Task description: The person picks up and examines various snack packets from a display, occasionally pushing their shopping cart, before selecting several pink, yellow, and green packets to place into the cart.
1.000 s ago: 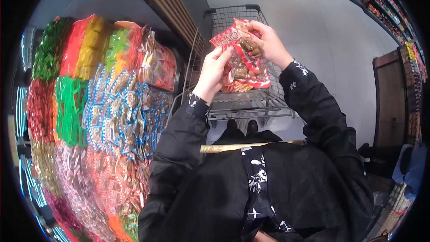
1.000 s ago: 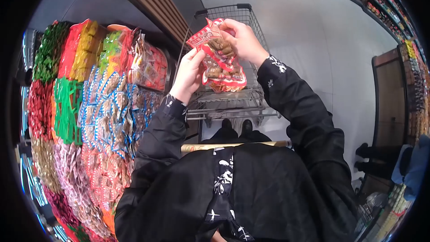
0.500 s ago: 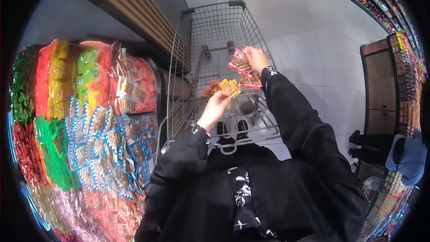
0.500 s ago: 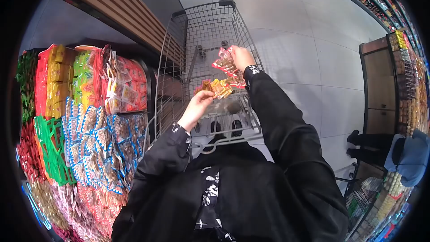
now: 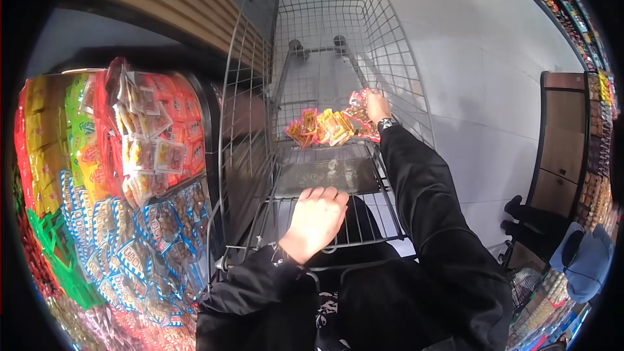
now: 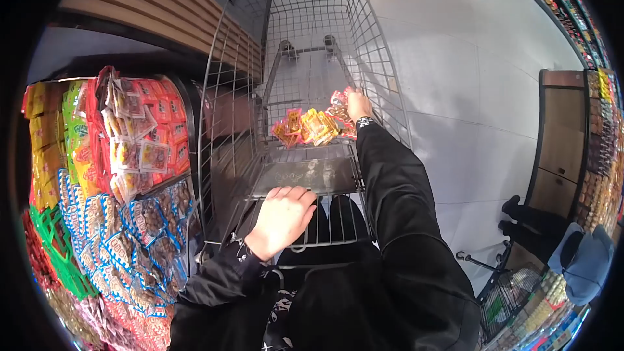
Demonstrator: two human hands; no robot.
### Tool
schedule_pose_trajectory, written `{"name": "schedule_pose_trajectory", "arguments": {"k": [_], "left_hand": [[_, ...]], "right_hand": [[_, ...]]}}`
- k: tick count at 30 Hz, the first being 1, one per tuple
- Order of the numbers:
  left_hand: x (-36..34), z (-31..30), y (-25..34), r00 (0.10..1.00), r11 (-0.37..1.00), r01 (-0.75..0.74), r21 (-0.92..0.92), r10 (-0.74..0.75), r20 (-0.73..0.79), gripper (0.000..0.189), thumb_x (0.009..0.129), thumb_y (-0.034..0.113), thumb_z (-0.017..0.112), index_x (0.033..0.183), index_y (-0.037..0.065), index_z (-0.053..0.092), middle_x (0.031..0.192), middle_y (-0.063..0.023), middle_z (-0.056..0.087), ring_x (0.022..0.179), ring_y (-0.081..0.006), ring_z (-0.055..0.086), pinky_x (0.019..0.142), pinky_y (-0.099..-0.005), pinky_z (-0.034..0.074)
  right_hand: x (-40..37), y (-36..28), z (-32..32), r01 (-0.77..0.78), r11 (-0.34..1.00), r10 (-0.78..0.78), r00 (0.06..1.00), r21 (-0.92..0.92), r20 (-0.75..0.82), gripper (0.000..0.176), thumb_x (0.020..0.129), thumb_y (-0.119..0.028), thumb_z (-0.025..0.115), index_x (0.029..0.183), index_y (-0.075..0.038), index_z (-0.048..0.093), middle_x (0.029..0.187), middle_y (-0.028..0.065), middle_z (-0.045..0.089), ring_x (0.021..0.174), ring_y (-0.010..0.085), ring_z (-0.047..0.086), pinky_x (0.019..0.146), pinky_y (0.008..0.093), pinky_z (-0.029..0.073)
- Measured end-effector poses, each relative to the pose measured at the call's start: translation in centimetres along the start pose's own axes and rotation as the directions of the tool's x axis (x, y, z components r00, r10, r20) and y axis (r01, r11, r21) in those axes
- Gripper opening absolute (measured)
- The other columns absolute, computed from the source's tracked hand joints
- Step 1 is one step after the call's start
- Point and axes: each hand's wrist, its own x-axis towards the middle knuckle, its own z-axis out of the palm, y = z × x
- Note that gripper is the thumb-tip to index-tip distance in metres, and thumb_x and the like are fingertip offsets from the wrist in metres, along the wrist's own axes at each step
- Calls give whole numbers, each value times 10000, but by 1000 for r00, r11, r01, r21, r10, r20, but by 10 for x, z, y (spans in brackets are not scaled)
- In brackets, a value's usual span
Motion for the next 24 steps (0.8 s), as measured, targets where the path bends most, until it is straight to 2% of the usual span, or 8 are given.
{"name": "schedule_pose_trajectory", "arguments": {"k": [8,10,13,15,17,19,21,24], "left_hand": [[4,0,4,998,999,-41,6,41,-43,129,765,169,615,863,93,583,811,-56,574,820,-242,579,760,-361,440],[3,2,3,998,999,-31,23,32,-57,125,764,170,616,858,94,580,807,-56,574,821,-241,580,753,-362,443],[6,5,-2,985,998,-49,33,54,-162,137,759,177,622,858,93,578,809,-57,575,836,-236,587,735,-369,451],[5,0,-3,972,997,-61,38,69,-226,134,759,173,619,859,92,579,809,-56,575,833,-237,586,735,-370,451],[3,-8,-1,955,992,-114,58,126,-267,142,746,159,612,870,95,586,820,-54,575,817,-240,584,734,-371,452],[-10,-26,7,942,977,-188,97,208,-263,135,740,171,586,853,98,576,830,-54,576,813,-231,582,717,-361,450],[-35,-46,12,934,963,-168,211,223,-278,126,743,188,572,831,98,565,827,-49,569,818,-221,578,712,-349,446],[-98,-75,23,927,955,-91,283,185,-327,171,758,206,588,894,105,562,894,-53,554,864,-212,554,749,-339,427]], "right_hand": [[-3,-24,-25,-172,985,171,980,-8,-98,230,801,-72,538,1030,-53,536,1124,176,524,880,353,627,699,430,523],[9,-40,-47,-4,997,-11,977,-72,-214,231,804,-80,521,1035,-66,531,1132,166,518,863,353,628,705,442,518],[17,-84,-110,104,993,-81,949,62,-304,155,816,-90,470,927,-82,577,970,173,599,830,366,622,698,469,499],[6,-117,-160,306,925,-195,890,223,-413,175,816,-80,432,808,-80,607,772,189,630,785,377,612,681,467,484],[-20,-138,-213,512,818,-381,824,264,-419,171,812,-70,436,833,-70,606,796,193,622,790,380,606,670,467,470],[-78,-162,-269,591,724,-521,807,356,-279,117,818,-68,450,827,-36,562,750,180,594,736,374,595,621,408,458],[-141,-171,-300,604,710,-648,762,363,-1,97,827,-58,452,797,-18,534,701,172,564,671,343,589,584,382,453],[-247,-156,-318,700,617,-787,537,360,304,102,808,-59,528,886,-28,587,760,158,615,697,328,614,612,379,489]]}}
